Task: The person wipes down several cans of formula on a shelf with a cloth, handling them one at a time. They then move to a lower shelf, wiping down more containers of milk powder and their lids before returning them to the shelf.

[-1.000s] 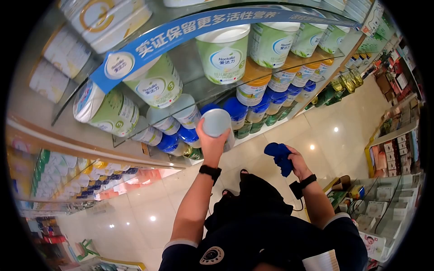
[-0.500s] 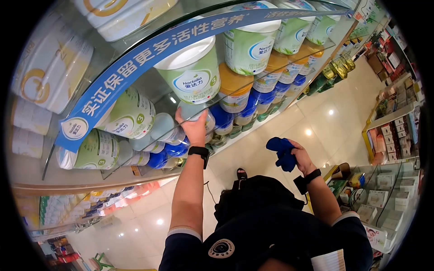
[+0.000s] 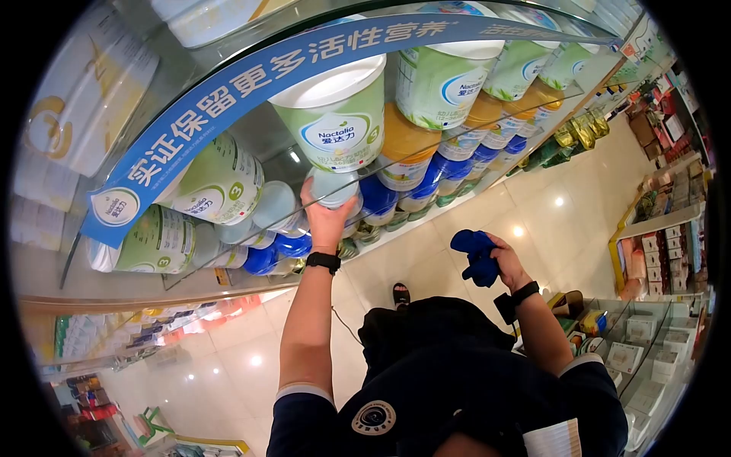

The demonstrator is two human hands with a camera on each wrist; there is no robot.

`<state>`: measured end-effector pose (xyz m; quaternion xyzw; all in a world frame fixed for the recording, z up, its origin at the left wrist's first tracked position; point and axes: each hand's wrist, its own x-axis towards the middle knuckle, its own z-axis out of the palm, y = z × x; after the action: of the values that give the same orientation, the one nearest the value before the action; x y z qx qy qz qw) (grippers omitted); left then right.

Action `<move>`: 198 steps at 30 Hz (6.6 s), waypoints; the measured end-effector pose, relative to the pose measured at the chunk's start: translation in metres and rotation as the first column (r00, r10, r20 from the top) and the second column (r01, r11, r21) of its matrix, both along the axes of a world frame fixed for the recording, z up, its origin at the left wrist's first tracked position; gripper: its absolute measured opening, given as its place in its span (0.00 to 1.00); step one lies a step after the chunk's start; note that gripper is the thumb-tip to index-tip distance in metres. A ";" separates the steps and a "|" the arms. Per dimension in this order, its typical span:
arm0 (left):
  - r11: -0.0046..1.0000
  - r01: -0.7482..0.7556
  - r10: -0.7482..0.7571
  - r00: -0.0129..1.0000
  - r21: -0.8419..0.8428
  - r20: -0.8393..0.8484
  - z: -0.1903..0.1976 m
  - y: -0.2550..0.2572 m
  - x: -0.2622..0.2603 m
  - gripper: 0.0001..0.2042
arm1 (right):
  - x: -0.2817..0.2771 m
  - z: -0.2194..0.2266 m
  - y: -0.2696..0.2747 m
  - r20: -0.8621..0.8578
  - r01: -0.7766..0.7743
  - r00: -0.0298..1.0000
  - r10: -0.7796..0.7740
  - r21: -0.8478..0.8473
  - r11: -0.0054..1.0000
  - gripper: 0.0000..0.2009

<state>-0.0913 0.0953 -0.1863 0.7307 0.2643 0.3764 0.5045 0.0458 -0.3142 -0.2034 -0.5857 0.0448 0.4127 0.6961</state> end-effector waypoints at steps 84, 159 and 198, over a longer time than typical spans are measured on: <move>0.948 -0.028 0.071 0.990 0.316 -0.126 0.038 0.050 -0.199 0.52 | -0.218 0.140 0.359 0.925 -0.030 0.074 0.372 -0.371 0.928 0.20; 0.834 -0.472 0.440 0.881 -0.284 -0.174 0.100 -0.051 -0.386 0.53 | -0.130 -0.019 0.505 0.916 0.217 0.164 0.366 -0.395 0.893 0.20; 0.976 -0.046 0.046 0.999 -0.211 -0.002 0.061 -0.010 -0.232 0.49 | -0.199 -0.008 0.172 0.622 -0.097 0.762 0.180 -0.165 0.981 0.20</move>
<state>-0.3236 0.0850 -0.1253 0.6662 0.3190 0.3588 0.5708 -0.1537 -0.1423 -0.2119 -0.7339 -0.2102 0.2379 0.6005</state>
